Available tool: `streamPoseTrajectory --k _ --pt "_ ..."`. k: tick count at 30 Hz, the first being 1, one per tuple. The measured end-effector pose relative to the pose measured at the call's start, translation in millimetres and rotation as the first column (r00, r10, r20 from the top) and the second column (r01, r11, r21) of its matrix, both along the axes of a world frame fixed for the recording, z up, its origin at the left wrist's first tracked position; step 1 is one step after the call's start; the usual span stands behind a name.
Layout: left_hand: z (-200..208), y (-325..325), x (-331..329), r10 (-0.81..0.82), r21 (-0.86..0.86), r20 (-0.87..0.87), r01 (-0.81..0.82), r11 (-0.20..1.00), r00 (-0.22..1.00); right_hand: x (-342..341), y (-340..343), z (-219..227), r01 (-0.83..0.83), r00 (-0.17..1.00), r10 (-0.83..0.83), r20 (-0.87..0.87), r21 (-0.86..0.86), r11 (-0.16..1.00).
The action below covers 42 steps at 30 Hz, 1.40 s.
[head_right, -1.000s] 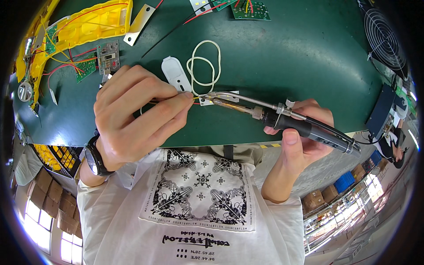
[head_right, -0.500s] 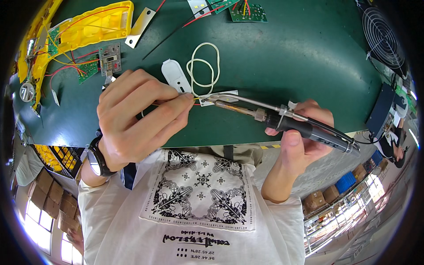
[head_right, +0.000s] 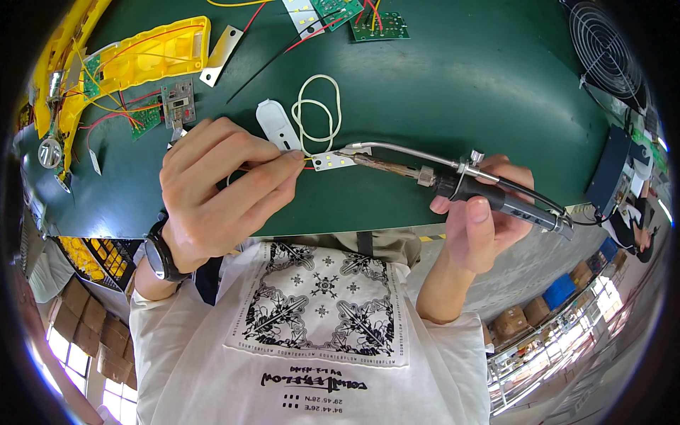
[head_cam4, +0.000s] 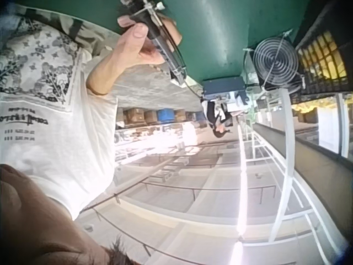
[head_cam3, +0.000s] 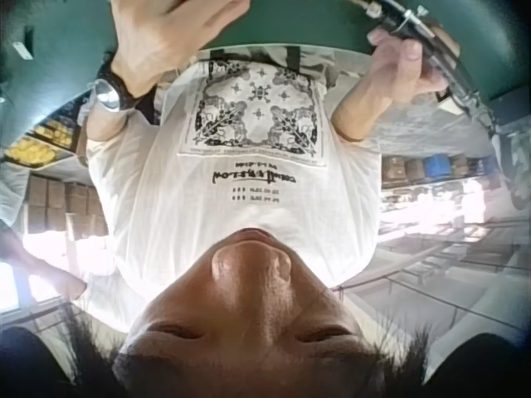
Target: The person solders wires from circuit boards to LED panels using a soldering iron, repeatedly picking up components from the table, aligning the wires, and soldering the connections.
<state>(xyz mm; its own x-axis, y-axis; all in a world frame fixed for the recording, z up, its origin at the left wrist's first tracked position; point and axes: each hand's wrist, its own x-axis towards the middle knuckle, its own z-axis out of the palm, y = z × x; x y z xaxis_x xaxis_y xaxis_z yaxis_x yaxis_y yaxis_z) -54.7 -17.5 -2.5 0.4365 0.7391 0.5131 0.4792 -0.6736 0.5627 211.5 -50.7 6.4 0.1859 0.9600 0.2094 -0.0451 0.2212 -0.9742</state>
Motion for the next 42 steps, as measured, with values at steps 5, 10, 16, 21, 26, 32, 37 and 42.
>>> streamPoseTrajectory --k 5,10,16,21,26,32,37,42 --pt "6.7 3.7 -0.8 -0.027 -0.061 0.012 0.027 0.998 1.0 -2.0 5.2 8.1 0.037 0.986 -0.046 -0.163 -0.058 0.998" --pt "24.1 7.2 -5.8 -0.071 -0.131 -0.028 0.067 0.989 0.997 1.8 6.2 3.6 0.103 0.944 -0.093 -0.316 0.015 0.995" --pt "35.1 -3.0 -13.1 0.058 -0.19 0.075 -0.042 0.981 0.995 -6.1 4.1 5.0 0.191 0.913 -0.171 -0.37 0.017 0.982" --pt "64.9 -21.1 -38.1 0.287 -0.34 0.355 -0.163 0.926 0.89 -3.0 2.4 5.0 0.155 0.906 -0.147 -0.396 -0.012 0.988" --pt "96.7 -54.6 -102.6 0.552 -0.355 0.617 -0.428 0.831 0.561 -5.2 1.2 10.4 0.144 0.905 -0.141 -0.402 -0.023 0.989" --pt "100.9 -67.6 -198.9 0.654 -0.219 0.6 -0.692 0.688 0.461 -7.3 2.2 11.9 0.143 0.902 -0.153 -0.403 -0.057 0.988" --pt "107.3 -62.7 -301.3 0.781 -0.15 0.567 -0.899 0.412 0.263 -4.3 -1.2 8.2 0.147 0.913 -0.159 -0.377 -0.062 0.987" --pt "66.0 -58.6 -459.0 0.891 -0.044 0.405 -0.969 0.244 0.206 -8.4 -0.6 14.1 0.12 0.922 -0.136 -0.363 -0.066 0.991"
